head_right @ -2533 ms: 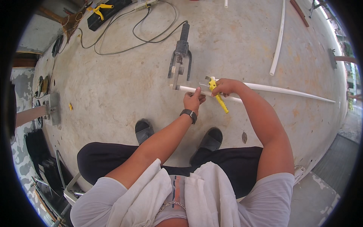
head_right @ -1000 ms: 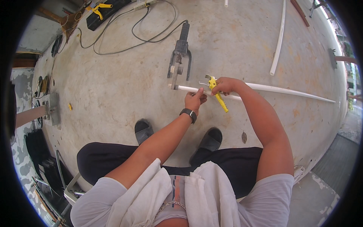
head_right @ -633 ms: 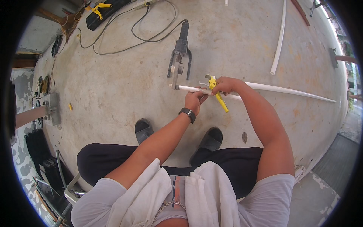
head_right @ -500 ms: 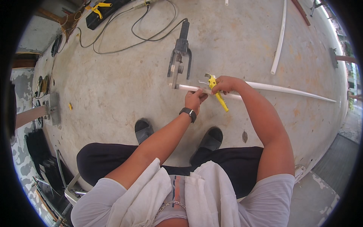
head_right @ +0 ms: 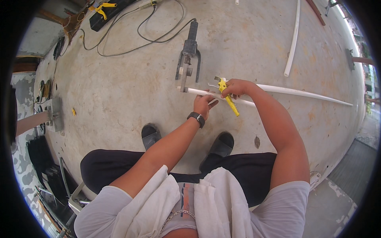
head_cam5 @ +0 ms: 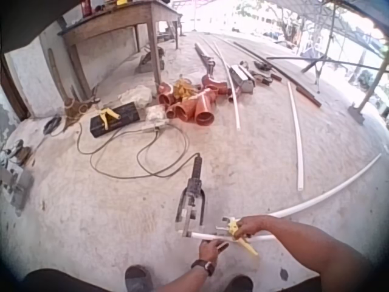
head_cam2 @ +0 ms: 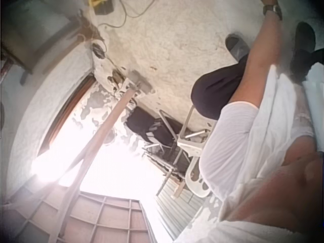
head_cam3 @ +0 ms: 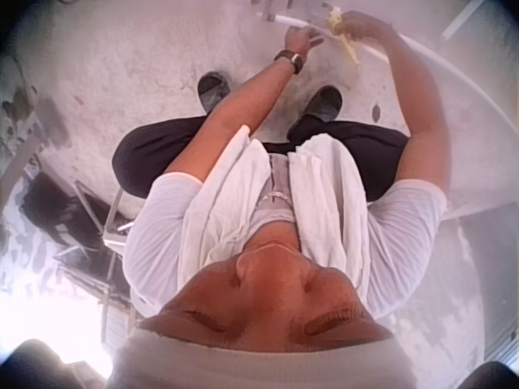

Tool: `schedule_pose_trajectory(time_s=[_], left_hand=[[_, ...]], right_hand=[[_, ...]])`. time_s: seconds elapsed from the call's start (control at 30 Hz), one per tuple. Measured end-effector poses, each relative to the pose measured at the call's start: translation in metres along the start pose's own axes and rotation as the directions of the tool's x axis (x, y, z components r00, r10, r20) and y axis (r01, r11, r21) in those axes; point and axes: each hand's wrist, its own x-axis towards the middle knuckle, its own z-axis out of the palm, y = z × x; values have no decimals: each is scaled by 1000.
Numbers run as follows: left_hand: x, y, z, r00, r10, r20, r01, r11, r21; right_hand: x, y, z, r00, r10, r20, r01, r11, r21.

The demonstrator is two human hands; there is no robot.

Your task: The person assembles white PVC pipes and fittings. They use a pipe cutter to trim a pipe, a deburring tool to smooth the edges, and a heat gun to soften the plastic for joining. The person connects the pipe to a T-fitting and then to an elbow fitting.

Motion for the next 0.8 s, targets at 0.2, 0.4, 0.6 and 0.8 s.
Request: schedule_pose_trajectory(time_s=[0.2, 0.4, 0.6, 0.8], left_hand=[[1, 1, -3, 996, 14, 84, -8, 998, -61], [0, -1, 0, 999, 41, 28, -40, 998, -40], [1, -1, -2, 999, 39, 20, -39, 998, 46], [0, -1, 0, 1000, 14, 4, -14, 997, 76]], right_hand=[[1, -1, -1, 1000, -19, 6, 19, 1000, -18], [-4, -5, -3, 999, -38, -13, 38, 999, 21], [-4, -4, -3, 1000, -7, -11, 7, 1000, 3], [-3, -6, -3, 999, -27, 18, 27, 999, 27]])
